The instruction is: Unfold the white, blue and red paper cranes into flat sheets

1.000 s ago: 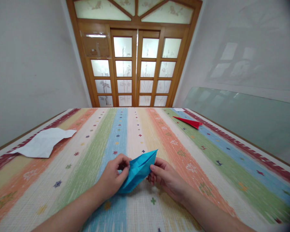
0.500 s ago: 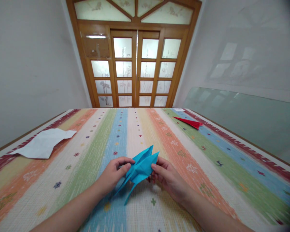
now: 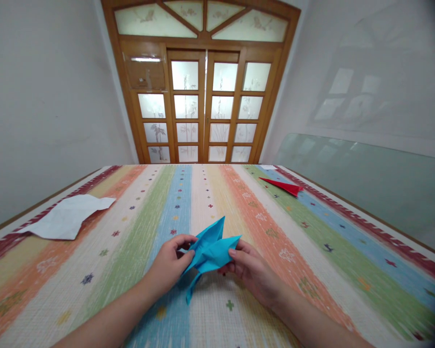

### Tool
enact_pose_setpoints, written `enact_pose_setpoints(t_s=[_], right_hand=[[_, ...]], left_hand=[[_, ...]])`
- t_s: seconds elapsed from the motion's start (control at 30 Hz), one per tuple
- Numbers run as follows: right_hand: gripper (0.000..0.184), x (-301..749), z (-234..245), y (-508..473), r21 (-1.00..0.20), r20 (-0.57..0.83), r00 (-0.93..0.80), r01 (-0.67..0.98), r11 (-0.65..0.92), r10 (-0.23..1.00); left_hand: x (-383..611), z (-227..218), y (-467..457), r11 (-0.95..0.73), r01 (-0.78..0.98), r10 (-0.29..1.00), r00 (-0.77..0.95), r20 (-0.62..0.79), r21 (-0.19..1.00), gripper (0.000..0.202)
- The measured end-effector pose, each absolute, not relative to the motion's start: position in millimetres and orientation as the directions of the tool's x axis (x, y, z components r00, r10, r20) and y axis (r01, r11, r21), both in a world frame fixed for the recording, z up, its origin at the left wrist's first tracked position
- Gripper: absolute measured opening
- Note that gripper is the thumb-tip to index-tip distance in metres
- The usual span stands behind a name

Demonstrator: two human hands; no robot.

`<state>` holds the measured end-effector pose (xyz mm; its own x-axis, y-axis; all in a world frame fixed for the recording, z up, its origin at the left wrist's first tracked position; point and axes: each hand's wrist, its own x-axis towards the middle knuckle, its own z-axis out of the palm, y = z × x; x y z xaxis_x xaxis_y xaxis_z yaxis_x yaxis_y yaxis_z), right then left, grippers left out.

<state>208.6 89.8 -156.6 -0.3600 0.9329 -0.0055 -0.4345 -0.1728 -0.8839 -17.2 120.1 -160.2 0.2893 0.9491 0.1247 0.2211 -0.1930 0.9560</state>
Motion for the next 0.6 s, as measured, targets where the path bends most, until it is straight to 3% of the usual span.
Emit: enact_pose_setpoints(t_s=[0.27, 0.43, 0.6], right_hand=[[0.023, 209, -156, 89, -0.875, -0.002, -0.363, -0.450, -0.177, 0.932], [0.023, 210, -152, 91, -0.870, 0.007, -0.359, -0.462, -0.171, 0.933], [0.025, 210, -148, 93, -0.863, -0.023, -0.337, -0.468, -0.189, 0.941]], left_hand=[[-21, -160, 126, -0.257, 0.292, 0.954, 0.231, 0.193, 0.921, 0.025], [-22, -165, 133, 0.005, 0.020, 0.970, 0.244, -0.010, 1.000, 0.036], [-23, -168, 133, 0.202, -0.185, 0.951, 0.271, -0.147, 0.962, 0.039]])
